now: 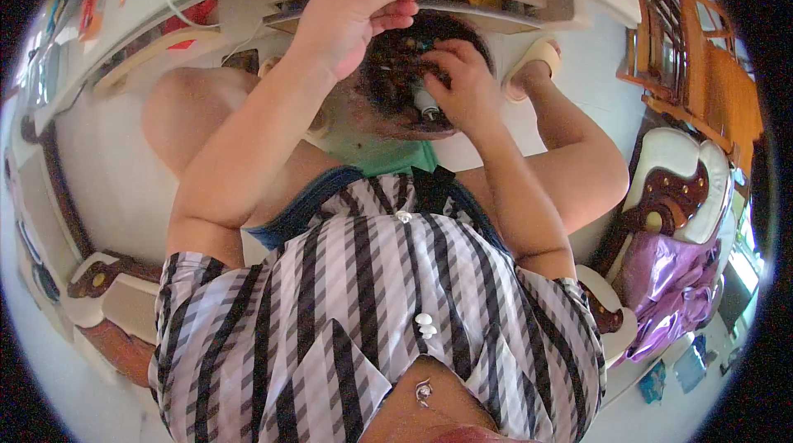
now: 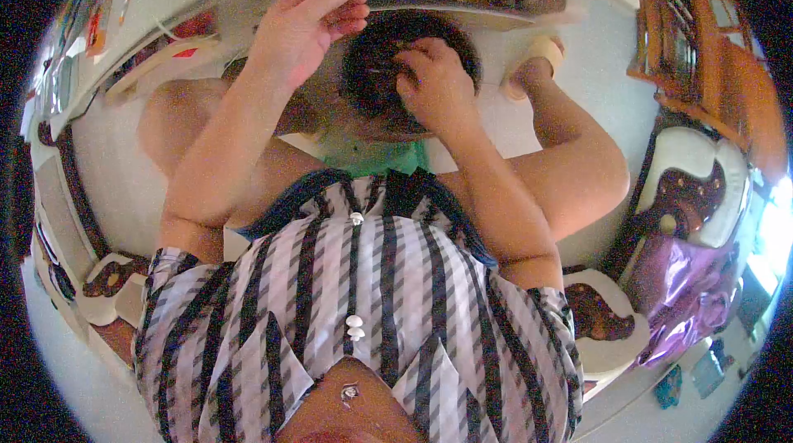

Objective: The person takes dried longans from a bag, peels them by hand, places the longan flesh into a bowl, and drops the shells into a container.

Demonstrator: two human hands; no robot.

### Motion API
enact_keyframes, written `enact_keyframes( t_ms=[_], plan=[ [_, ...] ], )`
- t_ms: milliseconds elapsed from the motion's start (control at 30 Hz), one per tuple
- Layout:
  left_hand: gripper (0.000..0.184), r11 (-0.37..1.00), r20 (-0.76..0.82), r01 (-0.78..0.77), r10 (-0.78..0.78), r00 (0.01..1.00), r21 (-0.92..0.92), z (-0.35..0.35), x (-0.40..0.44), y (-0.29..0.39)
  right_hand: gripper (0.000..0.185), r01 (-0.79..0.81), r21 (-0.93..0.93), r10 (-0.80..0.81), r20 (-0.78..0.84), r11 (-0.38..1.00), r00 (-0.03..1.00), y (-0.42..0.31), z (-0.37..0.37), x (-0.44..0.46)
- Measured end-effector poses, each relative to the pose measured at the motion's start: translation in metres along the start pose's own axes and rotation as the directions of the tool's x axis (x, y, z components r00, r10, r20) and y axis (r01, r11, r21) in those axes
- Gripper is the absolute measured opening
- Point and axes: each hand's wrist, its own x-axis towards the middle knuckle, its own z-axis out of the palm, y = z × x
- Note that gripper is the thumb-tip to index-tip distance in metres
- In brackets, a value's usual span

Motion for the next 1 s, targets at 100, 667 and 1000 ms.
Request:
enact_keyframes(
  t_ms=[100, 667, 1000],
  plan=[
    [0.011, 0.999, 0.012, -0.022, 0.023, 1.000, -0.041, 0.000, 0.000, 0.000, 0.016, 0.073, 0.033, -0.077, 0.126, 0.997, 0.989, -0.021, 0.017, -0.002],
    [0.012, 0.990, -0.008, -0.073, 0.075, 0.997, 0.119, 0.004, -0.003, 0.010, 0.050, 0.546, -0.490, -0.329, 0.462, 0.679, 0.824, -0.026, 0.137, 0.026],
    [0.014, 0.983, -0.028, -0.052, 0.058, 0.998, 0.176, 0.000, 0.006, 0.003, 0.037, 0.589, -0.441, -0.179, 0.677, 0.677, 0.714, -0.048, 0.093, 0.024]
  ],
)
